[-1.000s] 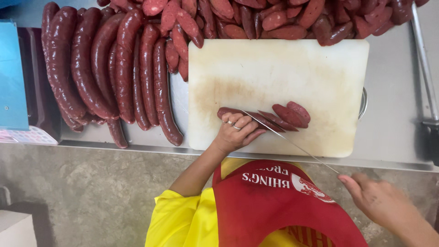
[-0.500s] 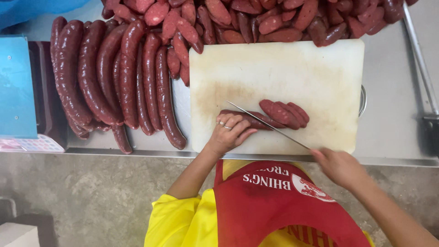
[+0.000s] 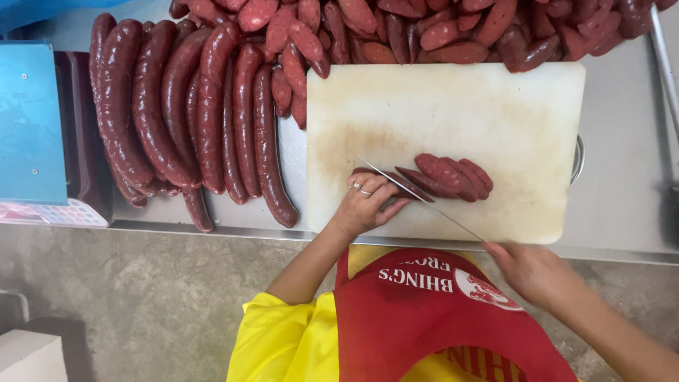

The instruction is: The person slices sausage links on a cutting board using a knife, then pushes the sliced pieces into a pile on the workspace and picks up another sausage to repeat the process.

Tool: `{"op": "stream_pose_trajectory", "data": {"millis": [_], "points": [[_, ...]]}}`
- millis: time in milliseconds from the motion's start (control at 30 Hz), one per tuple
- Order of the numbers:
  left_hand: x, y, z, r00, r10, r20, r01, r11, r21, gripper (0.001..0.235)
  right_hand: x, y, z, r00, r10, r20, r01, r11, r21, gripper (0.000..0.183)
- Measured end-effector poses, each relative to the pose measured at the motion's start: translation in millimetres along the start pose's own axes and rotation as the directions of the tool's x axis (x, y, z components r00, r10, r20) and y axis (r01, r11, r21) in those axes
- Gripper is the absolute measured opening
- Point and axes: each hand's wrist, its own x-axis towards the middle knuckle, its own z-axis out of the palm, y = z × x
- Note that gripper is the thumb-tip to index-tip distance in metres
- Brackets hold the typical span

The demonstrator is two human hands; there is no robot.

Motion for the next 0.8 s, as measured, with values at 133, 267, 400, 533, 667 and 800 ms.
{"op": "stream_pose_trajectory", "data": {"millis": [133,267,400,533,667,800], "points": [[3.5,3.2,-3.9,0.999,0.03,0.022,-0.031,0.999,0.035,0.034,80.6,-76.9,26.2,0.771,-0.593,-0.232,0.544,0.803,-0.242,0.042],[4.0,4.3,-13.4,0.999,0.022,0.04,-0.021,0.999,-0.025,0.03,79.4,-76.4,33.7,0.785,-0.558,-0.269,0.513,0.829,-0.225,0.046],[-4.2,3.9,-25.8,0.999,-0.034,0.011,0.034,0.999,-0.017,0.028,39.0,2.7,30.1,0.995,-0.096,-0.037,0.098,0.993,0.069,0.056],[-4.2,2.0,-21.3,0.998,-0.062,-0.014,0.063,0.998,0.003,0.031,-16.4,80.4,38.7,0.953,-0.3,-0.051,0.282,0.934,-0.221,0.059],[-4.0,1.4,-18.3,0.998,-0.06,-0.019,0.06,0.998,0.006,0.033,-66.5,81.2,24.2,0.994,-0.103,0.021,0.103,0.92,-0.377,0.047],[-4.8,-1.1,-15.5,0.998,-0.06,-0.027,0.059,0.998,-0.01,0.032,-55.4,21.7,-2.8,0.977,0.162,0.14,-0.097,0.918,-0.385,0.052]]}}
